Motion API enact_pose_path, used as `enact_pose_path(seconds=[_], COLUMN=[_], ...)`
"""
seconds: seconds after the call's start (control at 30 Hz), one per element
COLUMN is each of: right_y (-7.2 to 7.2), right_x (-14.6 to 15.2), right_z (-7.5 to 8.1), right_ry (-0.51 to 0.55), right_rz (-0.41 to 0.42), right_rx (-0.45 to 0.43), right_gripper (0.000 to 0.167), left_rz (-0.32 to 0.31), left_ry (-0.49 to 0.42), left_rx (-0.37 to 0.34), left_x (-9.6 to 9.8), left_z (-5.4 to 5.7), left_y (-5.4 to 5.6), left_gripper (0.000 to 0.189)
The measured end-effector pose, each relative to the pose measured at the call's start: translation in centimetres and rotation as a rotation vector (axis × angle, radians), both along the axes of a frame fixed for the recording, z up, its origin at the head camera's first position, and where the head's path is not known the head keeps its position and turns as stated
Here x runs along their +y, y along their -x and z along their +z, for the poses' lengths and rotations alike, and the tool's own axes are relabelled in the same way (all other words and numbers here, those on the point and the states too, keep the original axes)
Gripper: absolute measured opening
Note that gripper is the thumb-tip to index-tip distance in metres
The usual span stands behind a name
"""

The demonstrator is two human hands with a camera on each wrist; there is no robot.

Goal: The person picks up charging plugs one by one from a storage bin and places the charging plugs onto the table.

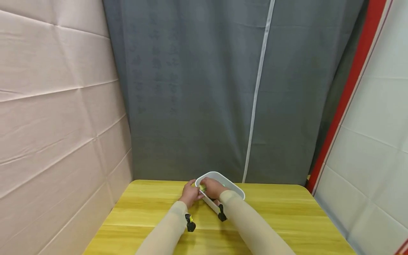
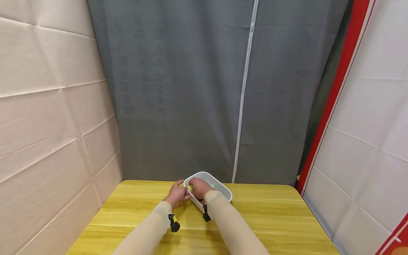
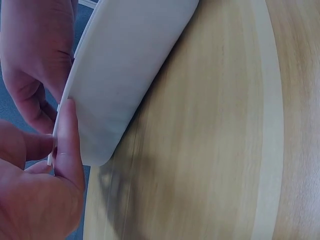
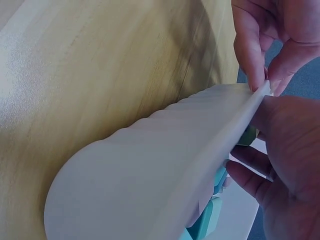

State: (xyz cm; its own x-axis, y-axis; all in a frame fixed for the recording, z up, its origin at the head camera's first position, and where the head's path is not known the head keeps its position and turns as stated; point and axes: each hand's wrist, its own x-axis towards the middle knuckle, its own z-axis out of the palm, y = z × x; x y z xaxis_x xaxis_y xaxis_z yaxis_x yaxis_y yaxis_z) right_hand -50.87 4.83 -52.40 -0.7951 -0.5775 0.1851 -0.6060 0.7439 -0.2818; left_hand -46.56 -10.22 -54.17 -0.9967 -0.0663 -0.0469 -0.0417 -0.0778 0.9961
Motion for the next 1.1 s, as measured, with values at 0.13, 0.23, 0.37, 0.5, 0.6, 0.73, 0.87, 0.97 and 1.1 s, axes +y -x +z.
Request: enact_pose_path(seconds=[0.13, 0.23, 0.37, 0.5, 0.6, 0.73, 0.87, 0.97, 1.1], right_y=[-0.6, -0.9, -0.5, 0.0, 0.1, -0.9, -2.5, -3.6, -5.0], right_x=[0.2, 0.5, 1.1, 1.7, 2.3, 3.2, 4.0, 4.3, 4.5], right_z=[0.4, 0.8, 0.4, 0.2, 0.3, 1.1, 1.7, 2.0, 2.5], right_ry=[0.027, 0.055, 0.104, 0.170, 0.226, 0.256, 0.240, 0.218, 0.211], right_rz=[-0.036, -0.080, -0.136, -0.188, -0.206, -0.195, -0.136, -0.093, -0.047], right_rx=[-0.024, -0.048, -0.056, -0.067, -0.085, -0.115, -0.107, -0.072, -0.031], right_gripper=[0.033, 0.031, 0.033, 0.037, 0.036, 0.034, 0.032, 0.031, 0.033], left_rz=[-0.009, -0.020, -0.033, -0.030, -0.024, -0.019, -0.023, -0.022, -0.013], left_ry=[-0.008, -0.014, -0.004, 0.023, 0.041, 0.037, 0.005, -0.007, 0.010], left_rx=[-0.019, -0.028, -0.030, -0.057, -0.077, -0.075, -0.060, -0.045, -0.034], left_x=[0.1, 0.1, -0.2, -0.4, -0.4, -0.3, -0.2, -0.2, -0.3], left_z=[0.3, 0.3, 0.1, 0.2, 0.2, 0.3, 0.3, 0.2, 0.2], left_y=[-0.3, -0.4, -0.1, 0.1, 0.0, -0.3, -0.4, -0.2, -0.1], left_gripper=[0.072, 0.071, 0.071, 0.069, 0.067, 0.067, 0.069, 0.070, 0.071])
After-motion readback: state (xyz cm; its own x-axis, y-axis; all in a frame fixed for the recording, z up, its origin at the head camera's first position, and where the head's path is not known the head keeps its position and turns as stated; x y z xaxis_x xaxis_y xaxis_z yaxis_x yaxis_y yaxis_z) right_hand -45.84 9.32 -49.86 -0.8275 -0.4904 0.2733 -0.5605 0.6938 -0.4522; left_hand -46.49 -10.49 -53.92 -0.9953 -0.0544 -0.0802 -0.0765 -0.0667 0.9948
